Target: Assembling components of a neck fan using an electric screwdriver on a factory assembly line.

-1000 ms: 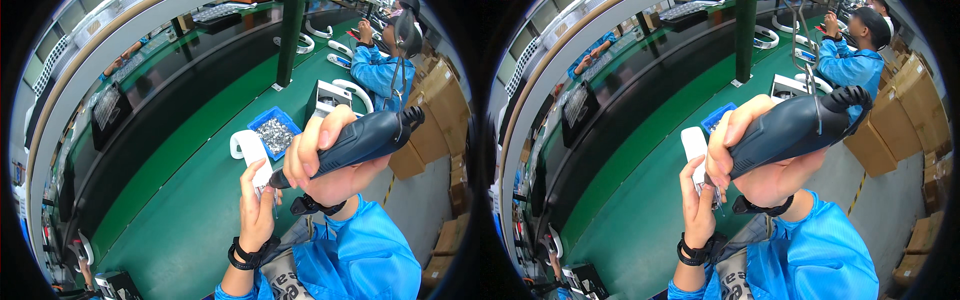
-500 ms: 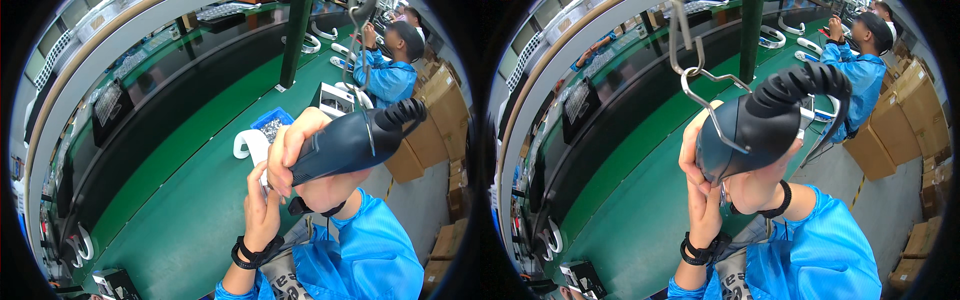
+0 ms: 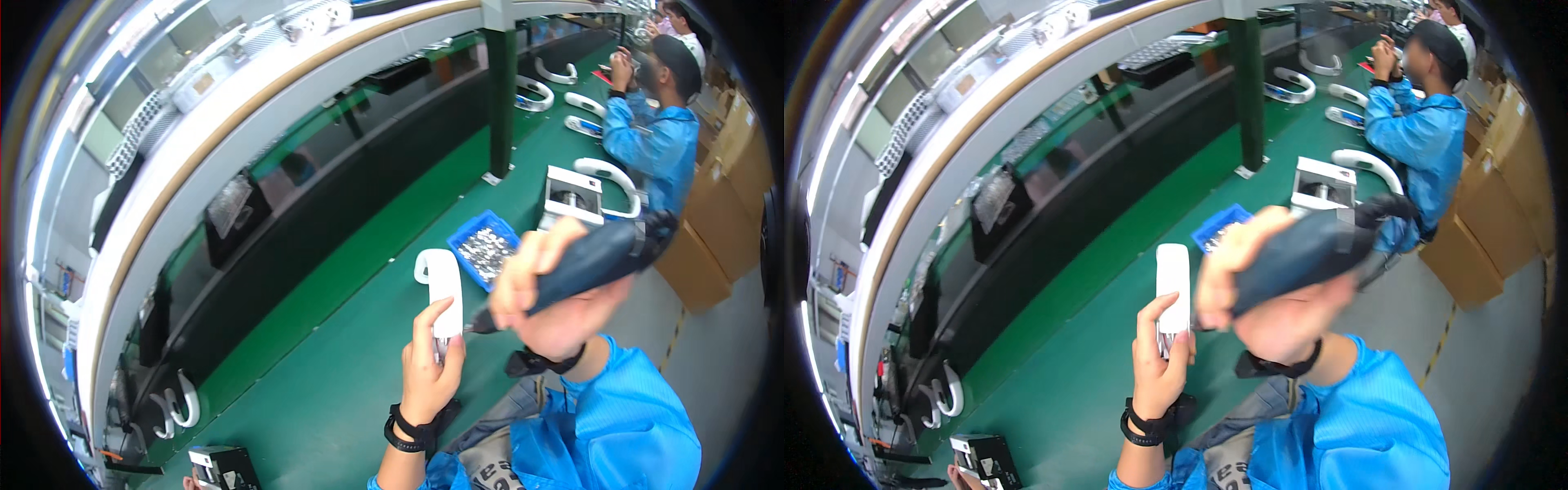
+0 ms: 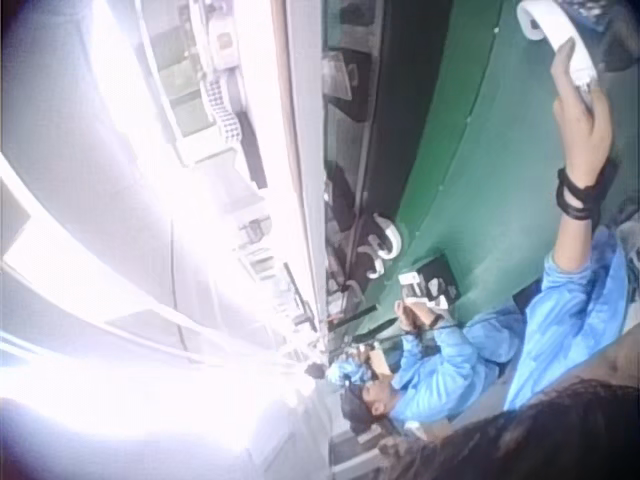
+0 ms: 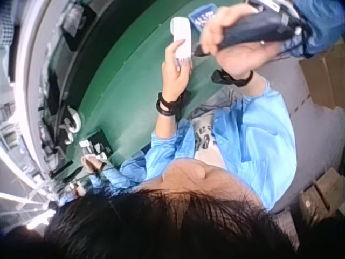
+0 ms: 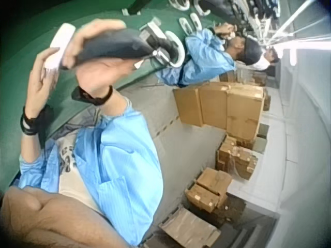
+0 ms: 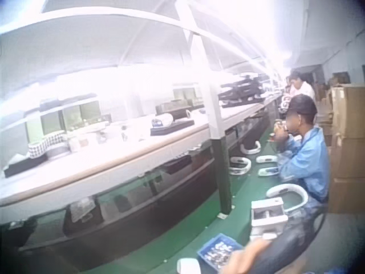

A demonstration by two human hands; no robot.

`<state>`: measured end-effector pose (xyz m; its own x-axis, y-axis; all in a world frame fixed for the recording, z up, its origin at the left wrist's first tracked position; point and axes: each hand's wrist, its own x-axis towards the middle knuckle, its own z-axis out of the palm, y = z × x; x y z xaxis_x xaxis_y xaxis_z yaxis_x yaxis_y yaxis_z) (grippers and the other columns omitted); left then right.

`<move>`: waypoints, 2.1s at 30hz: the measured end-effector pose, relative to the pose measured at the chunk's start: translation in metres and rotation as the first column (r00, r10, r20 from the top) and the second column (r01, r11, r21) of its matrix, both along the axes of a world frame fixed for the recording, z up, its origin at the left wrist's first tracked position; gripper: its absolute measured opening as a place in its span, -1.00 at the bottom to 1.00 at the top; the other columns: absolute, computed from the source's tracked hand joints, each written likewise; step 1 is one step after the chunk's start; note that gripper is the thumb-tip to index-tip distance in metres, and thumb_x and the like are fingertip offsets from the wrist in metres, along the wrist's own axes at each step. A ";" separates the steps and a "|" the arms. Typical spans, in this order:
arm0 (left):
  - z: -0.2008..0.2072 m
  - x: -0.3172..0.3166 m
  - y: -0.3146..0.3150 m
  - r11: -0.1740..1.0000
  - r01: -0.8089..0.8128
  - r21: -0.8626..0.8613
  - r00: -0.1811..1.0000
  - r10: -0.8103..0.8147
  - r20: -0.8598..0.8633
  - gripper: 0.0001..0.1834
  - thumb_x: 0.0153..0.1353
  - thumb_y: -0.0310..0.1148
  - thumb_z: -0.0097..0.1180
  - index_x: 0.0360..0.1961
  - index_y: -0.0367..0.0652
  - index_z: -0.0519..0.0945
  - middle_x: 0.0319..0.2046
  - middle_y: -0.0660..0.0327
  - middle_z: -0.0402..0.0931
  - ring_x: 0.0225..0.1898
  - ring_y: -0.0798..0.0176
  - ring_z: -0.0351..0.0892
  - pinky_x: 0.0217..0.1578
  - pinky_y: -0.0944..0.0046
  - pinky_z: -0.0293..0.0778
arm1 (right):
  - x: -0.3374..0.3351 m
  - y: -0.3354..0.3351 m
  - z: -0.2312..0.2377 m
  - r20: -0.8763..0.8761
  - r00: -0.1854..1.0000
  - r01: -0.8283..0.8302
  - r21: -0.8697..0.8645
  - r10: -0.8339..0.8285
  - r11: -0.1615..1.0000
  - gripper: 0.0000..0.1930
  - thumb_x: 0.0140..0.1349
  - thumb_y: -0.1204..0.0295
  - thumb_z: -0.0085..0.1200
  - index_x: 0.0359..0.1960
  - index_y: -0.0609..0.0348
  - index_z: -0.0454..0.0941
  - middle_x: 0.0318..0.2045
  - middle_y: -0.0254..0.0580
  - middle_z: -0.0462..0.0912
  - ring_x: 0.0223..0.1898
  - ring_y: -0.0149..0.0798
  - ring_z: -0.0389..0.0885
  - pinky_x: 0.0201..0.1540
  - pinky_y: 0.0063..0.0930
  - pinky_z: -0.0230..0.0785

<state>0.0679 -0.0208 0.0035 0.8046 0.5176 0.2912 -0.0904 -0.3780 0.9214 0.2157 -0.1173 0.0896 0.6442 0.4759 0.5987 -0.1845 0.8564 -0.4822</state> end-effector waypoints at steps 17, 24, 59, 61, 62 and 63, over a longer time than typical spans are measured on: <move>-0.052 -0.043 0.155 0.825 -0.404 0.396 0.857 0.492 -0.152 -0.61 0.36 -0.52 0.18 0.21 -0.24 0.58 0.04 0.09 0.68 0.13 0.06 0.65 0.22 0.07 0.44 | 0.014 -0.003 -0.069 -0.063 0.987 0.117 -0.343 -0.148 0.932 -0.05 0.36 -0.58 -0.50 -0.15 0.23 0.40 -0.55 -0.06 0.53 -0.65 -0.29 0.49 -0.58 -0.41 0.43; -0.055 -0.009 0.013 0.897 0.246 -0.366 0.962 -0.272 -0.019 -0.78 0.53 -0.48 0.09 0.04 -0.35 0.68 -0.11 0.11 0.76 -0.03 0.21 0.73 0.09 0.23 0.58 | 0.006 0.020 -0.064 -0.222 0.975 -0.089 -0.275 0.027 0.957 -0.04 0.37 -0.57 -0.56 -0.20 0.23 0.41 -0.57 0.00 0.54 -0.71 -0.29 0.45 -0.64 -0.40 0.40; -0.081 -0.026 -0.016 0.898 0.129 -0.421 0.992 -0.113 0.064 -0.84 0.45 -0.52 0.18 -0.02 -0.31 0.69 -0.25 0.19 0.75 -0.18 0.37 0.70 -0.04 0.32 0.56 | -0.023 0.016 -0.062 -0.189 0.978 0.006 -0.388 -0.086 0.922 -0.09 0.39 -0.55 -0.56 -0.22 0.16 0.41 -0.62 -0.08 0.51 -0.73 -0.27 0.42 -0.69 -0.41 0.34; -0.085 -0.024 -0.020 0.906 0.139 -0.401 0.990 -0.118 0.076 -0.85 0.44 -0.52 0.20 -0.03 -0.32 0.68 -0.25 0.17 0.76 -0.18 0.36 0.71 -0.05 0.31 0.57 | -0.023 0.014 -0.063 -0.141 0.988 0.002 -0.399 -0.063 0.917 -0.09 0.40 -0.55 -0.55 -0.20 0.17 0.41 -0.60 -0.06 0.52 -0.72 -0.26 0.43 -0.66 -0.40 0.36; -0.086 -0.023 -0.021 0.911 0.144 -0.385 0.989 -0.120 0.087 -0.86 0.43 -0.52 0.22 -0.04 -0.32 0.68 -0.25 0.16 0.77 -0.19 0.34 0.73 -0.06 0.31 0.58 | -0.023 0.013 -0.064 -0.138 0.988 0.009 -0.395 -0.069 0.918 -0.09 0.40 -0.55 -0.55 -0.20 0.17 0.41 -0.60 -0.06 0.52 -0.72 -0.26 0.43 -0.66 -0.40 0.36; -0.086 -0.022 -0.022 0.912 0.152 -0.381 0.988 -0.127 0.090 -0.86 0.43 -0.52 0.22 -0.04 -0.32 0.68 -0.25 0.16 0.77 -0.19 0.34 0.73 -0.06 0.31 0.58 | -0.024 0.012 -0.065 -0.115 0.992 0.006 -0.396 -0.056 0.918 -0.09 0.40 -0.55 -0.55 -0.19 0.17 0.42 -0.59 -0.05 0.53 -0.71 -0.26 0.44 -0.65 -0.39 0.38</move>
